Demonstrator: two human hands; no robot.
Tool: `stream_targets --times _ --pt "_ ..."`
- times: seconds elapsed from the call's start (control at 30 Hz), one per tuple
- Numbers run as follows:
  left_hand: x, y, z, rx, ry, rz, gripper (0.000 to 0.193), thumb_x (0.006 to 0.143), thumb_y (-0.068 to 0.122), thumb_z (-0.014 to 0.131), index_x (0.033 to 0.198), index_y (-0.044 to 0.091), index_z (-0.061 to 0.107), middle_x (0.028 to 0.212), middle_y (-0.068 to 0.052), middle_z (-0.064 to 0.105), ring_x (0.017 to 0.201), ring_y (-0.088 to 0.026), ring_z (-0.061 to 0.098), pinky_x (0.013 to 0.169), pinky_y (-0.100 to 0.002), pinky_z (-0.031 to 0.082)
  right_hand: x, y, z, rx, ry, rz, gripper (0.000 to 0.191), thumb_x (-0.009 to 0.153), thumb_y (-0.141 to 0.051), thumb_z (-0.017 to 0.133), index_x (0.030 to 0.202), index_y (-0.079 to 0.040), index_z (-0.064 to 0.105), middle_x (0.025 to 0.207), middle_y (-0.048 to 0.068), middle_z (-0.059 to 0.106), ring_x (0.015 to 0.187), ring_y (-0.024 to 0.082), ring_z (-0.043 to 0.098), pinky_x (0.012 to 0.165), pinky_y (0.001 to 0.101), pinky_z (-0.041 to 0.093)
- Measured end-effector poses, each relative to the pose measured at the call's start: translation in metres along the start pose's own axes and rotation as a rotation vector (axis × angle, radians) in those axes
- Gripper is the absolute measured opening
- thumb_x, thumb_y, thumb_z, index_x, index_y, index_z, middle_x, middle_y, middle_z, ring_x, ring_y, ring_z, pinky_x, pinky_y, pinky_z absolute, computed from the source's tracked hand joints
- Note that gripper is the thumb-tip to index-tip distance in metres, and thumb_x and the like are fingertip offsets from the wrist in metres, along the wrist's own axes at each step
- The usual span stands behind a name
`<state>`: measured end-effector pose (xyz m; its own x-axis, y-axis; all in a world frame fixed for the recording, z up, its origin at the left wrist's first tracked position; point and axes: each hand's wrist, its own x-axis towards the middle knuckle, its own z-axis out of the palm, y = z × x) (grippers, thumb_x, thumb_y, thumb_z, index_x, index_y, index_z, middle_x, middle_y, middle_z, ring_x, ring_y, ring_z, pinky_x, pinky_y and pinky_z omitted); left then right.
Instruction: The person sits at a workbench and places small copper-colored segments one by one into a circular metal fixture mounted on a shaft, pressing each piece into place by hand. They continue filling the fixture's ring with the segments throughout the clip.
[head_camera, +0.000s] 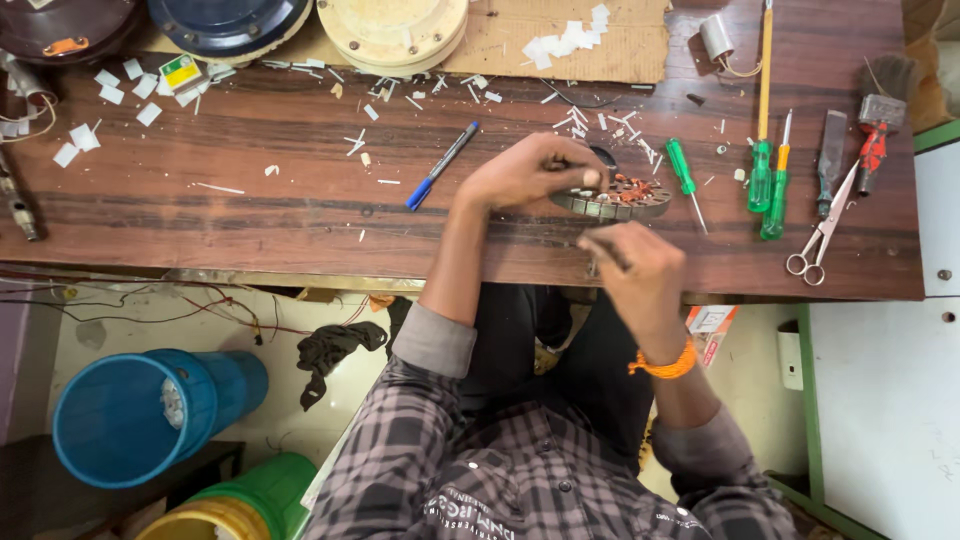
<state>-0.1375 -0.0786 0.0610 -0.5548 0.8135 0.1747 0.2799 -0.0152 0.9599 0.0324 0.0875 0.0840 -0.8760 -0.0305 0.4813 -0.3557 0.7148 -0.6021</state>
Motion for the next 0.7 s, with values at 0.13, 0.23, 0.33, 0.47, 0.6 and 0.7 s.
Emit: stream_targets --times 0.13,0.23,0.33,0.47,0.6,0.7 --pt "-0.018 0.018 0.010 0.180 0.039 0.251 0.050 0.087 0.041 0.080 0.125 0.010 0.070 0.121 -0.007 0.071 0.112 -0.023 0.069 0.098 -0.040 0.054 -0.029 0.020 0.016 -0.038 0.013 0.079 0.010 0.089 -0.006 0.081 0.096 -0.004 0.074 0.082 0.014 0.069 0.069 0.026 0.064 0.063 0.0359 0.049" --pt "-0.028 0.026 0.040 0.440 0.267 0.278 0.059 0.076 0.039 0.085 0.126 0.011 0.069 0.120 -0.009 0.066 0.114 -0.032 0.061 0.098 -0.044 0.048 -0.044 0.040 0.010 -0.021 0.063 0.235 0.009 0.088 -0.006 0.082 0.093 -0.003 0.076 0.070 0.013 0.062 0.058 0.020 0.054 0.057 0.0349 0.043" --pt "-0.024 0.025 0.067 0.475 0.495 0.173 0.040 0.080 0.024 0.083 0.118 0.018 0.071 0.117 -0.002 0.069 0.116 -0.026 0.062 0.101 -0.041 0.048 -0.053 0.055 -0.008 -0.061 0.114 0.347 0.006 0.090 -0.003 0.082 0.093 -0.001 0.077 0.067 0.011 0.059 0.056 0.016 0.047 0.055 0.0336 0.037" --pt "-0.023 0.020 0.085 0.575 0.601 0.206 0.043 0.078 0.014 0.082 0.118 0.017 0.068 0.120 -0.002 0.067 0.115 -0.026 0.061 0.097 -0.040 0.047 -0.044 0.058 -0.036 -0.028 0.138 0.340 0.008 0.091 -0.002 0.081 0.097 0.000 0.075 0.072 0.008 0.064 0.060 0.010 0.050 0.057 0.0285 0.040" --pt "-0.023 0.018 0.090 0.613 0.617 0.221 0.042 0.078 0.011 0.080 0.118 0.015 0.067 0.121 -0.003 0.067 0.115 -0.026 0.062 0.097 -0.040 0.047 -0.024 0.041 -0.062 0.045 0.143 0.317 0.012 0.093 0.001 0.079 0.105 0.000 0.074 0.082 0.008 0.072 0.063 0.009 0.052 0.058 0.0264 0.042" --pt "-0.022 0.020 0.093 0.627 0.623 0.222 0.041 0.078 0.010 0.080 0.117 0.013 0.067 0.120 -0.004 0.067 0.112 -0.027 0.062 0.095 -0.040 0.047 -0.009 0.025 -0.068 0.140 0.110 0.152 0.013 0.098 0.001 0.078 0.107 -0.001 0.069 0.091 0.009 0.074 0.077 0.009 0.067 0.069 0.0258 0.051"
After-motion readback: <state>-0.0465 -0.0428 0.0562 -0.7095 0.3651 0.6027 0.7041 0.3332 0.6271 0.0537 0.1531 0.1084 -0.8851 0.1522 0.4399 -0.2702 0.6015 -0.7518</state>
